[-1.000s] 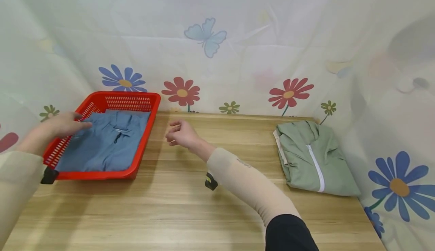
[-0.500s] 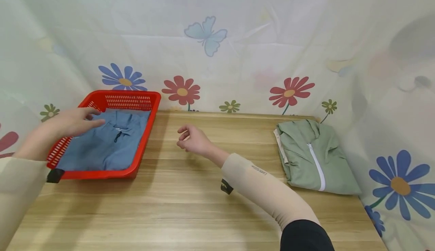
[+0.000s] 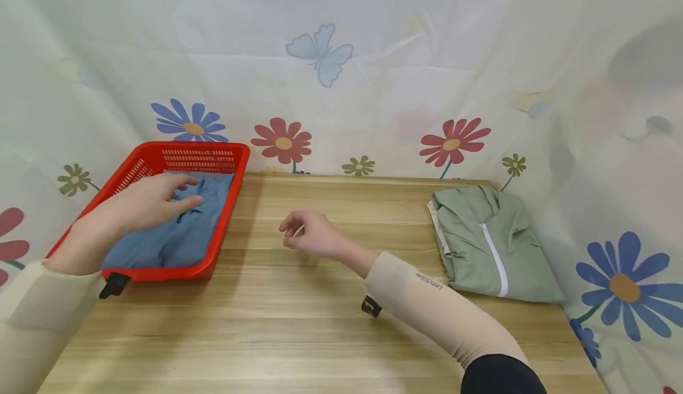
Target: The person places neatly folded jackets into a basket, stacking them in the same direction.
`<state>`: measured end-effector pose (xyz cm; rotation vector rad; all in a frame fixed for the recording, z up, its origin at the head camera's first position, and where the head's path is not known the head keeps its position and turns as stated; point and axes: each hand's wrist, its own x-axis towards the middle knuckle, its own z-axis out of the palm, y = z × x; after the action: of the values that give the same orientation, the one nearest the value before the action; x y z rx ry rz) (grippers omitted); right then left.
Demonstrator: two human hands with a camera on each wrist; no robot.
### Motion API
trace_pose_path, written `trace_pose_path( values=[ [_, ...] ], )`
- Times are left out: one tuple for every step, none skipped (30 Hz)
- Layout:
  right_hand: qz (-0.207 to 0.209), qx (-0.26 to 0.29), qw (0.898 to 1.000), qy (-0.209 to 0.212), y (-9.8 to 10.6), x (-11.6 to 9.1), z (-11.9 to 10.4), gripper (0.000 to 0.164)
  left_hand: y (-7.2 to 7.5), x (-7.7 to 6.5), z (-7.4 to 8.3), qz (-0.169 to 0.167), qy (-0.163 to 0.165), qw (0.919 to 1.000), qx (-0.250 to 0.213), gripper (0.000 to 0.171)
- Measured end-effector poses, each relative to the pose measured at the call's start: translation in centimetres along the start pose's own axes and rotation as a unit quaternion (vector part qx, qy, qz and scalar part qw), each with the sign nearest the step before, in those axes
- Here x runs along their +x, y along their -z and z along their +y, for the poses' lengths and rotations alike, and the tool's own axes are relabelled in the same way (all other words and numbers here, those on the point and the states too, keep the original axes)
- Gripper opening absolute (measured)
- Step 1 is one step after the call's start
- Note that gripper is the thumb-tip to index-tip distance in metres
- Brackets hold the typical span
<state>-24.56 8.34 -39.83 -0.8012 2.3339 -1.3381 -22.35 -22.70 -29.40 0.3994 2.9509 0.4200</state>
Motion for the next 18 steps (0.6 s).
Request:
trace_pose_path(
  values=[
    [-0.001, -0.012, 1.0, 0.008, 0.0, -0.2, 0.0, 0.018, -0.1, -0.1, 0.4, -0.002, -0.001, 1.0, -0.003, 0.06],
    [-0.003, -0.026, 1.0, 0.016, 0.0, -0.4, 0.0, 0.017, -0.3, -0.1, 0.8, -0.005, -0.001, 1.0, -0.005, 0.059],
    [-0.005, -0.04, 0.999, 0.024, -0.1, -0.7, 0.0, 0.016, -0.5, -0.2, 1.2, -0.007, -0.002, 1.0, -0.005, 0.058],
    [-0.007, -0.053, 0.998, 0.03, 0.0, -1.0, -0.1, 0.016, -0.8, -0.2, 1.6, -0.01, -0.004, 0.9999, -0.005, 0.058],
    [-0.009, -0.065, 0.997, 0.036, 0.0, -1.3, -0.1, 0.015, -1.0, -0.3, 2.0, -0.012, -0.006, 0.9999, -0.007, 0.058],
    [-0.012, -0.077, 0.996, 0.041, 0.0, -1.6, -0.1, 0.015, -1.3, -0.4, 2.3, -0.013, -0.008, 0.9999, -0.007, 0.058],
    [-0.013, -0.09, 0.995, 0.048, 0.1, -1.9, -0.1, 0.015, -1.5, -0.5, 2.7, -0.013, -0.01, 0.9999, -0.005, 0.058],
    [-0.014, -0.103, 0.993, 0.053, 0.2, -2.3, 0.0, 0.015, -1.8, -0.5, 3.1, -0.013, -0.012, 0.9998, -0.003, 0.058],
    [-0.014, -0.114, 0.992, 0.058, 0.3, -2.7, 0.0, 0.015, -2.1, -0.6, 3.4, -0.012, -0.015, 0.9998, -0.003, 0.058],
    [-0.013, -0.125, 0.99, 0.062, 0.4, -3.1, 0.1, 0.015, -2.3, -0.7, 3.7, -0.012, -0.017, 0.9998, -0.003, 0.058],
    [-0.013, -0.134, 0.989, 0.068, 0.5, -3.4, 0.2, 0.015, -2.5, -0.8, 4.1, -0.012, -0.019, 0.9997, -0.003, 0.058],
    [-0.011, -0.141, 0.987, 0.071, 0.7, -3.8, 0.4, 0.015, -2.8, -0.9, 4.4, -0.011, -0.023, 0.9997, -0.003, 0.058],
    [-0.009, -0.148, 0.986, 0.072, 0.8, -4.2, 0.5, 0.016, -2.9, -1.0, 4.7, -0.011, -0.024, 0.9996, -0.004, 0.057],
    [-0.008, -0.151, 0.986, 0.069, 1.1, -4.6, 0.7, 0.017, -3.1, -1.0, 5.0, -0.01, -0.026, 0.9996, -0.007, 0.057],
    [-0.006, -0.153, 0.986, 0.065, 1.3, -4.9, 0.8, 0.017, -3.3, -1.1, 5.2, -0.01, -0.028, 0.9995, -0.01, 0.057],
    [-0.005, -0.155, 0.986, 0.06, 1.5, -5.3, 0.9, 0.018, -3.5, -1.2, 5.4, -0.011, -0.03, 0.9994, -0.016, 0.058],
    [-0.005, -0.156, 0.986, 0.052, 1.7, -5.7, 1.1, 0.02, -3.7, -1.2, 5.6, -0.012, -0.032, 0.9991, -0.025, 0.058],
    [-0.002, -0.156, 0.987, 0.043, 2.0, -6.1, 1.2, 0.02, -4.0, -1.3, 5.7, -0.013, -0.034, 0.9987, -0.034, 0.057]
  ],
)
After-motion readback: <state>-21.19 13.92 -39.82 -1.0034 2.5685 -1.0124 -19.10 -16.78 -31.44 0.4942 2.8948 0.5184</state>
